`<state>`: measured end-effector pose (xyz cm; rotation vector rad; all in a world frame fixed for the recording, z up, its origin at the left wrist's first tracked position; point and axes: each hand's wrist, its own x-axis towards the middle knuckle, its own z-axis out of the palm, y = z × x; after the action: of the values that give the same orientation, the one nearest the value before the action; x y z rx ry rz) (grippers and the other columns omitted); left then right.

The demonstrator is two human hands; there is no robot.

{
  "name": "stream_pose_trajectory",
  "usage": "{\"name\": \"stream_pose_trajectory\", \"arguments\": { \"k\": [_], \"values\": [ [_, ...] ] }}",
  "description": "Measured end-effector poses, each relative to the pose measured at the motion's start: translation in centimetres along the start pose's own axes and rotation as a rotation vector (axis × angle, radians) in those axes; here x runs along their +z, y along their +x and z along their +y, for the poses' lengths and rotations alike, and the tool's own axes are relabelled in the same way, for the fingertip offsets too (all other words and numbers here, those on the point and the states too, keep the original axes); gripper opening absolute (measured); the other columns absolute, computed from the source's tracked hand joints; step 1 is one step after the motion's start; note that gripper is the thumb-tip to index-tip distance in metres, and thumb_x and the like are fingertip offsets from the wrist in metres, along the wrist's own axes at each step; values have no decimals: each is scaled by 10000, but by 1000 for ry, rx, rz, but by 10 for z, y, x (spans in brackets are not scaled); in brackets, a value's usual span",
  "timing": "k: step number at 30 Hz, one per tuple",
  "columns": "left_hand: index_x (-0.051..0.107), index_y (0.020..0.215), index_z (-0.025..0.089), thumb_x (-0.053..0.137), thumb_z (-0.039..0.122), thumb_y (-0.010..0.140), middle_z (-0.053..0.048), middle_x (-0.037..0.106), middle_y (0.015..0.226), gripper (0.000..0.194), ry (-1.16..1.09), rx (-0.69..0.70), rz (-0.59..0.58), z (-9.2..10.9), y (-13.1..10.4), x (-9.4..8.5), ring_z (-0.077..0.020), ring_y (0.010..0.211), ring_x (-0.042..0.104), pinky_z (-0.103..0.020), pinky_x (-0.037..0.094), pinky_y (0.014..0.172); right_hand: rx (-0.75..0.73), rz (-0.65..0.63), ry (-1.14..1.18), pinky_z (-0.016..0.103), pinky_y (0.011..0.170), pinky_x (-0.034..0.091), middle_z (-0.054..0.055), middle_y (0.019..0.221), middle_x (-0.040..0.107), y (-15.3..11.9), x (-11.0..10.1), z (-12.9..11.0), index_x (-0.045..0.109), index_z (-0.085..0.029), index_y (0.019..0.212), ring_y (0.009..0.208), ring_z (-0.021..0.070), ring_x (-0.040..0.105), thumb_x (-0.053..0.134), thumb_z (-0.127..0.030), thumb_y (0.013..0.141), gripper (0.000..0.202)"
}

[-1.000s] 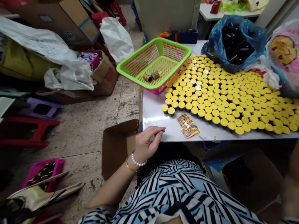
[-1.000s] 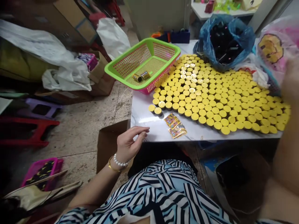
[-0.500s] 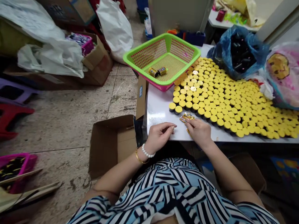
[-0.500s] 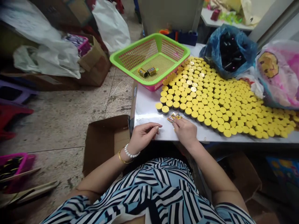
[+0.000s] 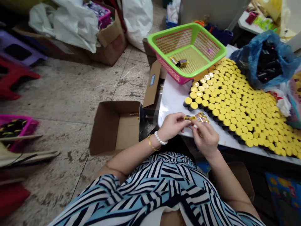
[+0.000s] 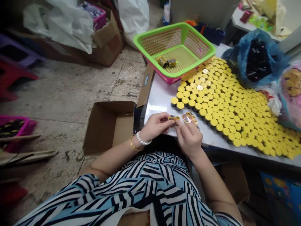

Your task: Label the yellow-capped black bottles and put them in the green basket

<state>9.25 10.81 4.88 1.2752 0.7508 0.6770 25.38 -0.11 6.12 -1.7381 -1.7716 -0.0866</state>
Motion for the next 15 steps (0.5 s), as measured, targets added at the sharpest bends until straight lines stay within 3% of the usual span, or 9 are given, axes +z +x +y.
{"name": "stream_pose_trajectory", "arguments": {
  "k": [4,7,10,12,15],
  "values": [
    [770,812,148,715,254,900,-37,747,759,148,218,235,124,-3,-2,10,-127,678,654,-220,472,615,365,113,275,361,762,596,124,1171,707,-4,-4,-9,616,-250,1410,882,215,689,736,-370,897,540],
    [799,859,161,665,240,946,-48,777,825,179,301,329,64,-4,-7,15,-146,759,686,-236,492,703,598,83,584,354,768,611,129,1224,709,-8,-1,-15,658,-224,1327,964,232,720,726,-419,901,473],
    [775,1078,163,654,263,959,-43,781,841,197,300,307,43,-5,-11,19,-148,748,692,-239,500,714,696,135,663,330,721,607,106,1086,752,-9,4,-25,739,-190,1107,880,219,731,809,-411,827,363],
    [707,1201,131,695,256,930,-28,754,773,299,278,270,106,-5,-11,21,-137,684,668,-237,486,675,712,179,637,297,662,589,85,992,759,-8,5,-31,757,-183,1020,787,187,714,844,-393,791,323],
    [722,1039,116,735,205,886,-37,736,790,178,252,305,209,-7,-5,19,-122,676,647,-230,468,655,694,215,597,267,576,557,75,970,754,-1,5,-32,757,-183,1028,705,162,684,845,-398,786,335]
  ]
}}
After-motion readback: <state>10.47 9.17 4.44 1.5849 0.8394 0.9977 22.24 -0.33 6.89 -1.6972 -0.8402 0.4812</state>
